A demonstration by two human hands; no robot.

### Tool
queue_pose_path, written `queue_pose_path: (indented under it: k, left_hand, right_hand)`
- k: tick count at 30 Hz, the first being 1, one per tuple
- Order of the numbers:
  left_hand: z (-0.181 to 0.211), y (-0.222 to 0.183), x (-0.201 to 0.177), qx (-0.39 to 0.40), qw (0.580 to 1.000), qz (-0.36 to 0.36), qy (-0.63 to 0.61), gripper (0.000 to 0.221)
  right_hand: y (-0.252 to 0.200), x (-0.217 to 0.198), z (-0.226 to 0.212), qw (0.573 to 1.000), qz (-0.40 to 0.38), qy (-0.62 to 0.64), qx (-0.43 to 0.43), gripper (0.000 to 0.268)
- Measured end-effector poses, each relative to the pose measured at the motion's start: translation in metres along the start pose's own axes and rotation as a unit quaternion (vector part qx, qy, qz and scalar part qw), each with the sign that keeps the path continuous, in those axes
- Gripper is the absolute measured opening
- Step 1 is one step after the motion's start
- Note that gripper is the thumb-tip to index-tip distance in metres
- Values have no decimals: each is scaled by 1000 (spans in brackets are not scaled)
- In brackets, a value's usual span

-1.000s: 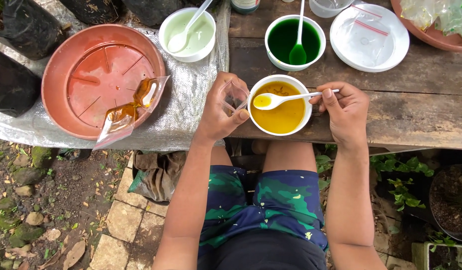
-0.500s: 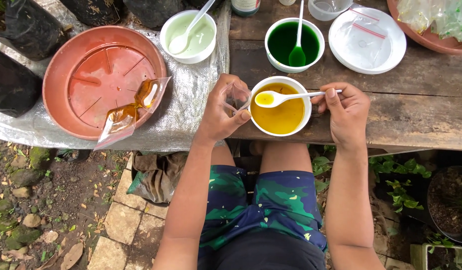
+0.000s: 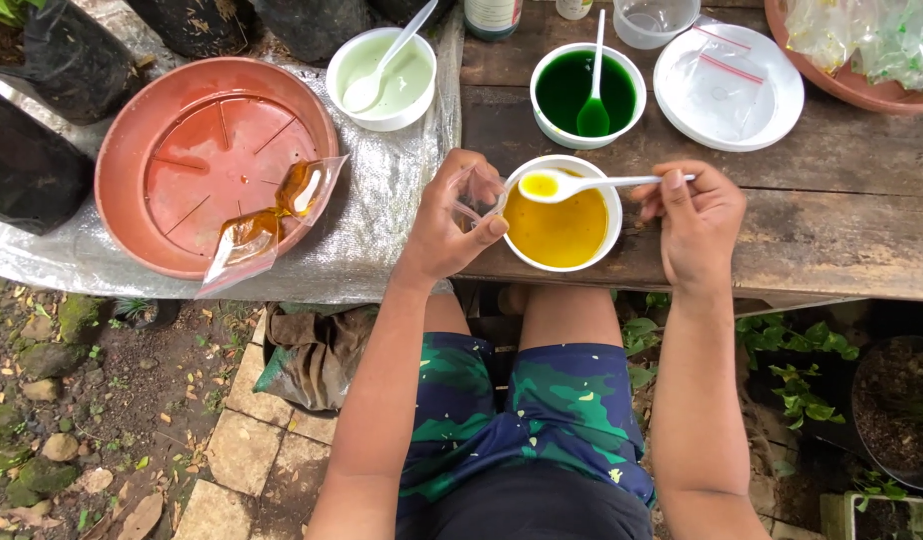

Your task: Packaging yellow liquid into small plastic bags using a spoon and a small cup on a wooden table in an outdoor setting.

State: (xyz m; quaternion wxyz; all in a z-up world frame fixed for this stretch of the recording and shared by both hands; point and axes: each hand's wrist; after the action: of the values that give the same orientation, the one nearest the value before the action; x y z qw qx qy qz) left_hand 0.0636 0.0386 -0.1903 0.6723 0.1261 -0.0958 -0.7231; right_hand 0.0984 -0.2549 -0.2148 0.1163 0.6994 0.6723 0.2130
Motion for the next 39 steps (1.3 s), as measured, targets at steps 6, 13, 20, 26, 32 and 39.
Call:
queue_pose_path:
  k: [6,13,20,26,32,39]
  left_hand:
    - [16,-1,-2,-4,999,-24,36,57]
    - [17,-3,-2,-33,996,-35,76,64]
    - [17,-5,-3,-69,993,-36,83,66]
    - [15,-5,-3,-45,997,-33,58,69]
    - [21,-6,-4,-68,994,-34,73,71]
    - [21,-4,-3,-38,997,-37,55,64]
  right_hand:
    - [13,5,-32,999,37,13,-5,19]
    - [21,26,-64,999,-10,-16,-32,26]
    - [17,55,-82,994,-69,-59,-56,25]
    - [12,65,-94,983,-113,-94,-106,25]
    - [7,69,-107,974,-126,-135,-130,28]
    - [6,66,-101,979,-125,-108,-120,27]
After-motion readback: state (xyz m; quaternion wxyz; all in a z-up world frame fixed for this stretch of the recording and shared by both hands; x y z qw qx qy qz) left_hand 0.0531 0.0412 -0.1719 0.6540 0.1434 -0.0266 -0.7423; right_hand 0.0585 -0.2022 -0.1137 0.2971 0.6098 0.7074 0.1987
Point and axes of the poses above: each hand's wrist, its own y-axis towards the middle knuckle, its own x-axis out of the palm, z = x × y, and after that the axes turned 10 degrees about -x, right-handed
